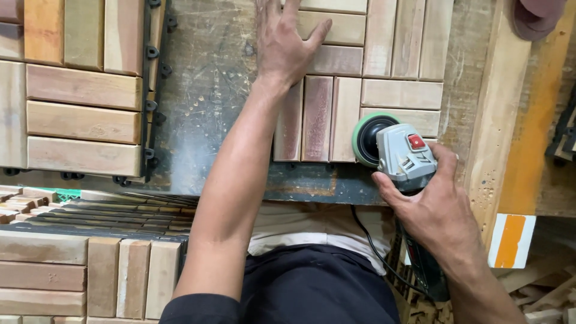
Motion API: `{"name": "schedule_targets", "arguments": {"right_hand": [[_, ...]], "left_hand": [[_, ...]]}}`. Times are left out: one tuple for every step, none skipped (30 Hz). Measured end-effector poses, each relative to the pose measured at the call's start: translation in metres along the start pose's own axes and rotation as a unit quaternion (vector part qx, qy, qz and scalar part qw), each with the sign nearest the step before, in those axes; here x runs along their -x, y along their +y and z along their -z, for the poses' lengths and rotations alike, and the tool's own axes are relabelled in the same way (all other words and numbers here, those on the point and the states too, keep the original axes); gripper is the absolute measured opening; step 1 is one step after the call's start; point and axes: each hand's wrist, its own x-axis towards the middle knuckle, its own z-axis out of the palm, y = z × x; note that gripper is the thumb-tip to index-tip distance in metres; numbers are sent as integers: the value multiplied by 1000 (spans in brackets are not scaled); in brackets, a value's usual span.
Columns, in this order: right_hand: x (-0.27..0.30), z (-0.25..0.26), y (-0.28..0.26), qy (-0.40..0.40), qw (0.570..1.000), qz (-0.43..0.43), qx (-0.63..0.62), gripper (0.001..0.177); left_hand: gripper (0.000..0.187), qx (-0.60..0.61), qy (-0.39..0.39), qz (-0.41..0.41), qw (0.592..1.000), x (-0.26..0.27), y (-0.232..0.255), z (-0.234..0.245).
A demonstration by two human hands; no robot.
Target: Sanding the surface of interlocking wooden floor tiles using a handheld orbital sander at a workbench.
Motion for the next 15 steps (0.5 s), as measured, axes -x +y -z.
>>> {"name": "schedule_targets", "arguments": {"right_hand": [[1,3,-2,0,1000,-1,-1,94],[2,5,-4,-15,999,-33,3,94],[3,8,-5,-29,997,-66,6,94],[-1,9,0,-29,997,-68,5,94],[-4,10,5,-11,998,-64,17,92],[-8,11,10,7,998,-60,29,91],[-9,12,12,8,998,-63,28,91],[-9,14,14,18,997,-70,11,88],[-10,16,16,28,997,-78,-7,85],[-12,17,20,29,996,-82,-8,85],[-15,18,24,38,996,-78,-20,86],[-17,19,28,48,996,-74,-31,88],[-18,21,30,48,995,-76,-32,88],[-19,23,32,55,995,-81,-30,88],[-19,25,34,62,994,-87,-28,88]], "left_hand": [[74,0,-1,-1,1000,0,0,0],[73,0,1,-2,1000,1,0,1],[72,0,3,-3,1000,1,0,0],[72,0,1,-4,1000,0,0,0],[74,-5,-2,-4,1000,0,0,-1],[76,-10,-5,-3,1000,0,-1,-2],[76,-9,-7,-4,1000,1,-1,-1],[77,-16,-6,-9,1000,0,-1,-1],[77,-23,-6,-14,1000,0,-1,-1],[77,-21,-9,-16,1000,0,-1,-3],[75,-27,2,-19,999,-1,-1,-3],[74,-33,13,-22,999,-1,-2,-3],[74,-32,12,-24,999,-1,0,-2],[74,-38,4,-14,999,-1,2,0],[74,-44,-6,-4,999,1,4,1]]}}
